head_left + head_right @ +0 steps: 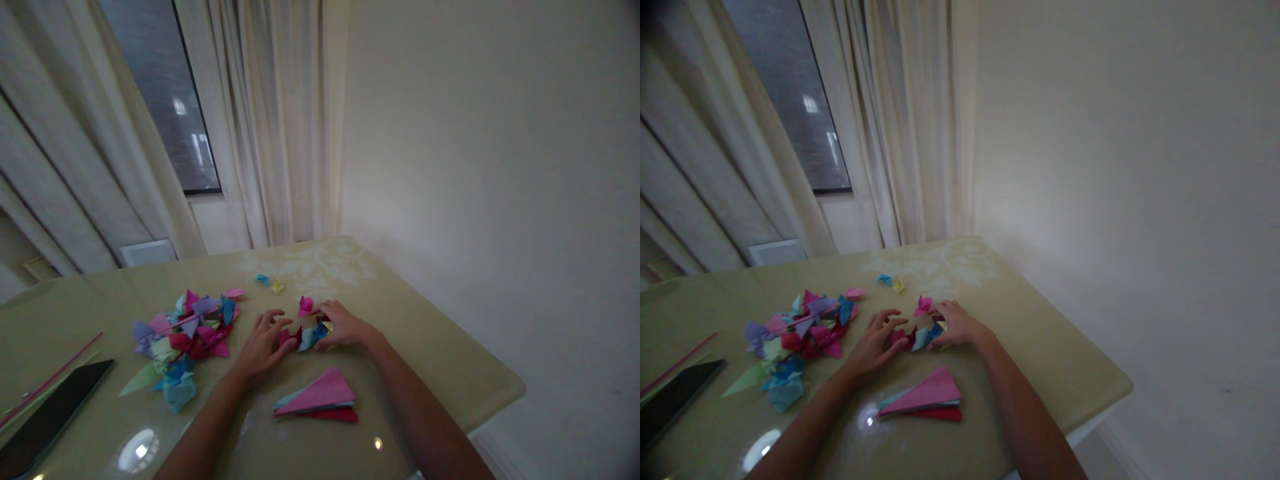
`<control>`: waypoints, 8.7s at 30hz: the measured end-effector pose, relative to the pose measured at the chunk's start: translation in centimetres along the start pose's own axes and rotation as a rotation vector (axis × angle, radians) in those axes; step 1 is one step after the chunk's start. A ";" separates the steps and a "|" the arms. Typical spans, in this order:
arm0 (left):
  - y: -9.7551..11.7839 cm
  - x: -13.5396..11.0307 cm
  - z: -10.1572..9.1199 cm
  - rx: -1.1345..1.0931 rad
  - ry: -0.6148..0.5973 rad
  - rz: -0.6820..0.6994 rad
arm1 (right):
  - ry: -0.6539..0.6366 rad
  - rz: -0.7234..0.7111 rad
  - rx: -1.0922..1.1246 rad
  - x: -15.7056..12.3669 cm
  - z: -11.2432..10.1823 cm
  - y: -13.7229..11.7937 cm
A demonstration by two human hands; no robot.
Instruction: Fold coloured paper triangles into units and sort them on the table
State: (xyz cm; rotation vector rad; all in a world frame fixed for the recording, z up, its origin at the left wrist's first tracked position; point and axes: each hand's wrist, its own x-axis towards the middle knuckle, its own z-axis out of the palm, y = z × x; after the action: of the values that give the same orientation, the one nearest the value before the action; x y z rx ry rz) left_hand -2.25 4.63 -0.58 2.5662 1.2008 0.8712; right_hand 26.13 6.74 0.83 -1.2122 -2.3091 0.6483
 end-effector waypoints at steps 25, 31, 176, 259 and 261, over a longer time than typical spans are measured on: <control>0.9 2.0 2.6 -0.132 -0.021 0.136 | 0.270 0.034 -0.071 1.5 3.6 -0.9; 1.8 0.2 1.7 0.019 0.141 0.096 | 0.352 0.044 0.074 1.2 3.3 -0.9; -1.6 -3.3 -1.2 0.408 0.373 -0.047 | 0.445 0.207 0.125 -1.6 -4.8 1.0; -5.2 -5.1 -5.5 0.619 0.295 -0.429 | 0.474 0.239 0.337 -2.9 -7.3 3.0; -4.6 -4.8 -5.2 0.557 0.373 -0.419 | 0.358 0.241 0.301 -3.5 -7.7 3.2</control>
State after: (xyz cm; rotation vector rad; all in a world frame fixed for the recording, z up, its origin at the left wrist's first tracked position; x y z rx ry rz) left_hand -10.64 3.63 -0.29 2.4114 2.2682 1.0554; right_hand 34.40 6.94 4.38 -1.3449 -1.7209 0.7590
